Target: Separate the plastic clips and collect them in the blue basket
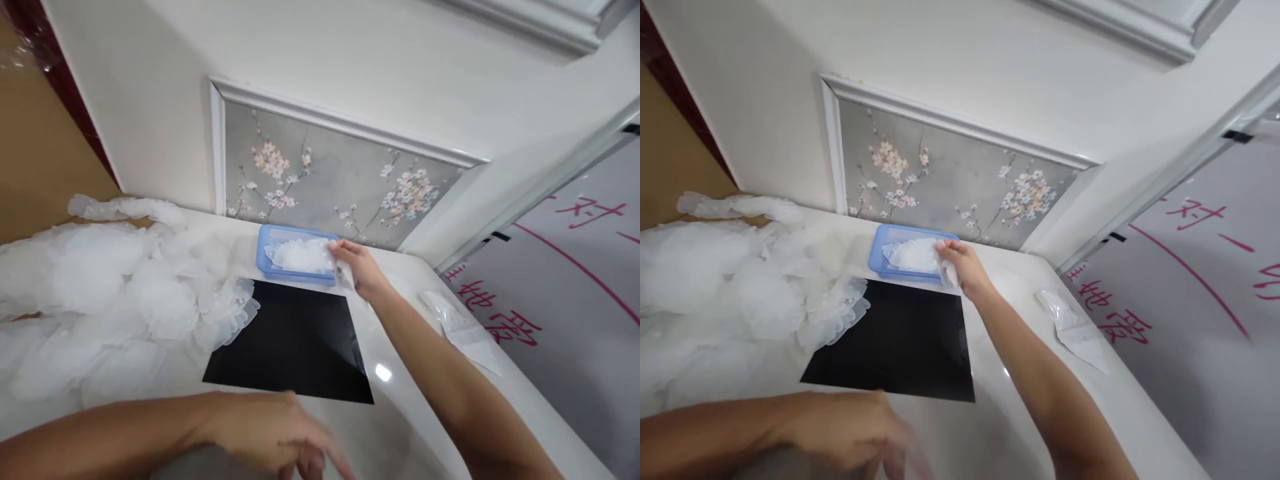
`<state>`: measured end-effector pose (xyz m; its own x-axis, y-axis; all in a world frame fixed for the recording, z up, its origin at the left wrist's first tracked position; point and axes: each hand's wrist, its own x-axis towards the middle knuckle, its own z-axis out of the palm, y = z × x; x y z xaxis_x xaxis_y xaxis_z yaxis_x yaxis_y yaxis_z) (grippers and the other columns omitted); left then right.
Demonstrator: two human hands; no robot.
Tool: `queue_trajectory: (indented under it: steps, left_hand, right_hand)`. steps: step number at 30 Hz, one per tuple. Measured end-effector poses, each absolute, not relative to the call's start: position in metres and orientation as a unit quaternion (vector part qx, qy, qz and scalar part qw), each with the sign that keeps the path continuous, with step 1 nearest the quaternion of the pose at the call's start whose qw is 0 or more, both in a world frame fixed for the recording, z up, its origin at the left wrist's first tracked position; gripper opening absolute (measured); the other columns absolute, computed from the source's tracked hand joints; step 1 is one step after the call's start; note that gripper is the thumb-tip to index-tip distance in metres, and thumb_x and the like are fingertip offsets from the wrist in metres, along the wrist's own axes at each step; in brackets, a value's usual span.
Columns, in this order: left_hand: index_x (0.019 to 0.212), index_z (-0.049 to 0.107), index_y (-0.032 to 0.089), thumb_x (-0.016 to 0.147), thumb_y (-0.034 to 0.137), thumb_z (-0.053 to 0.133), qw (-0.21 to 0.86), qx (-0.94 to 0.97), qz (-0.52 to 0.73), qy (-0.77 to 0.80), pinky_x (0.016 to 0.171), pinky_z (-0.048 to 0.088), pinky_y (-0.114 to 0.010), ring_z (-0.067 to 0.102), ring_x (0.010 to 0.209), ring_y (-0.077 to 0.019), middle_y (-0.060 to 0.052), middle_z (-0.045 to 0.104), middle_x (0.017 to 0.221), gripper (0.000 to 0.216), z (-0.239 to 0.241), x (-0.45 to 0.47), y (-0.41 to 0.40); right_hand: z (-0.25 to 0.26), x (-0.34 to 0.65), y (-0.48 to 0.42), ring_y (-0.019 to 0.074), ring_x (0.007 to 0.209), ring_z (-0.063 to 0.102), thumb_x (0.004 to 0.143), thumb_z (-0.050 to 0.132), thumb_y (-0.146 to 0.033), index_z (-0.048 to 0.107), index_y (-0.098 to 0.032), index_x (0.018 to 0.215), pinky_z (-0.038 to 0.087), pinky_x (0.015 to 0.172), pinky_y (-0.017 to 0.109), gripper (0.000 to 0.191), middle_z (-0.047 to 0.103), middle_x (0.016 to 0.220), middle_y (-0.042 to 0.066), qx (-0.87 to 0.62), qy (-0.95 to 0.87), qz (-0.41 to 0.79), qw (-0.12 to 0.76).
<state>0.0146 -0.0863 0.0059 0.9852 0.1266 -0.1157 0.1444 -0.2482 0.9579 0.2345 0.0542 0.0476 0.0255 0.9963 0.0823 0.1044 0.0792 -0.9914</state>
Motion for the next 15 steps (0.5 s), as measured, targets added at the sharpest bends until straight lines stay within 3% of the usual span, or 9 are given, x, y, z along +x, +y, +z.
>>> queue_trajectory:
  steps: [2,5,7,9,12,14,15]
  left_hand:
    - [0.084,0.069,0.023,0.089,0.026,0.049,0.552,0.806,0.083,0.198,0.054,0.042,-0.024,0.057,0.053,-0.0135,0.003,0.061,0.060,0.021,0.022,0.014,-0.079]
    - [0.058,0.055,0.020,0.091,0.037,0.054,0.364,0.848,0.182,0.339,0.056,0.038,-0.026,0.046,0.049,-0.0130,0.003,0.049,0.050,0.036,0.031,0.008,-0.064]
    - [0.067,0.058,0.021,0.089,0.034,0.055,0.258,0.845,0.220,0.414,0.067,0.043,-0.031,0.054,0.060,-0.0186,-0.002,0.058,0.062,0.026,0.030,-0.003,-0.051]
    - [0.083,0.064,0.020,0.082,0.034,0.066,0.214,0.812,0.251,0.481,0.084,0.044,-0.042,0.061,0.091,-0.0320,-0.012,0.067,0.088,0.013,0.027,-0.022,-0.034]
    - [0.095,0.065,0.017,0.065,0.049,0.081,0.218,0.775,0.275,0.526,0.096,0.036,-0.058,0.045,0.121,-0.0506,-0.026,0.060,0.120,0.048,0.015,-0.056,-0.013]
    - [0.099,0.067,0.018,0.040,0.057,0.091,0.244,0.761,0.282,0.532,0.097,0.035,-0.060,0.046,0.119,-0.0546,-0.026,0.060,0.125,0.075,0.001,-0.071,-0.007]
    - [0.100,0.067,0.019,0.034,0.059,0.091,0.256,0.755,0.289,0.530,0.097,0.035,-0.060,0.048,0.117,-0.0546,-0.025,0.061,0.124,0.080,-0.006,-0.073,-0.006]
  right_hand:
    - [0.058,0.226,0.084,0.0134,0.057,0.054,0.079,0.061,-0.063,0.059,-0.020,0.074,0.045,0.055,0.026,0.043,0.059,0.066,0.000,-0.577,-0.624,0.344,0.398]
    - [0.065,0.211,0.116,0.0211,0.071,0.062,0.077,0.068,-0.057,0.063,-0.017,0.072,0.048,0.067,0.033,0.040,0.066,0.072,0.006,-0.616,-0.667,0.272,0.319]
    - [0.066,0.199,0.122,0.0288,0.090,0.064,0.075,0.073,-0.051,0.066,-0.016,0.076,0.047,0.080,0.040,0.036,0.069,0.086,0.013,-0.626,-0.679,0.222,0.313]
    - [0.062,0.186,0.114,0.0321,0.108,0.059,0.083,0.069,-0.043,0.068,-0.016,0.086,0.043,0.091,0.044,0.028,0.068,0.104,0.016,-0.624,-0.692,0.165,0.324]
    - [0.045,0.162,0.081,0.0248,0.103,0.062,0.095,0.054,-0.032,0.068,-0.018,0.099,0.045,0.091,0.039,0.019,0.069,0.104,0.012,-0.515,-0.789,0.113,0.314]
    - [0.027,0.145,0.055,0.0218,0.096,0.065,0.091,0.061,-0.032,0.066,-0.020,0.109,0.050,0.087,0.036,0.022,0.070,0.104,0.008,-0.362,-0.893,0.114,0.241]
    - [0.017,0.137,0.043,0.0235,0.103,0.064,0.086,0.069,-0.032,0.063,-0.019,0.118,0.050,0.091,0.037,0.035,0.069,0.114,0.010,-0.301,-0.926,0.103,0.204]
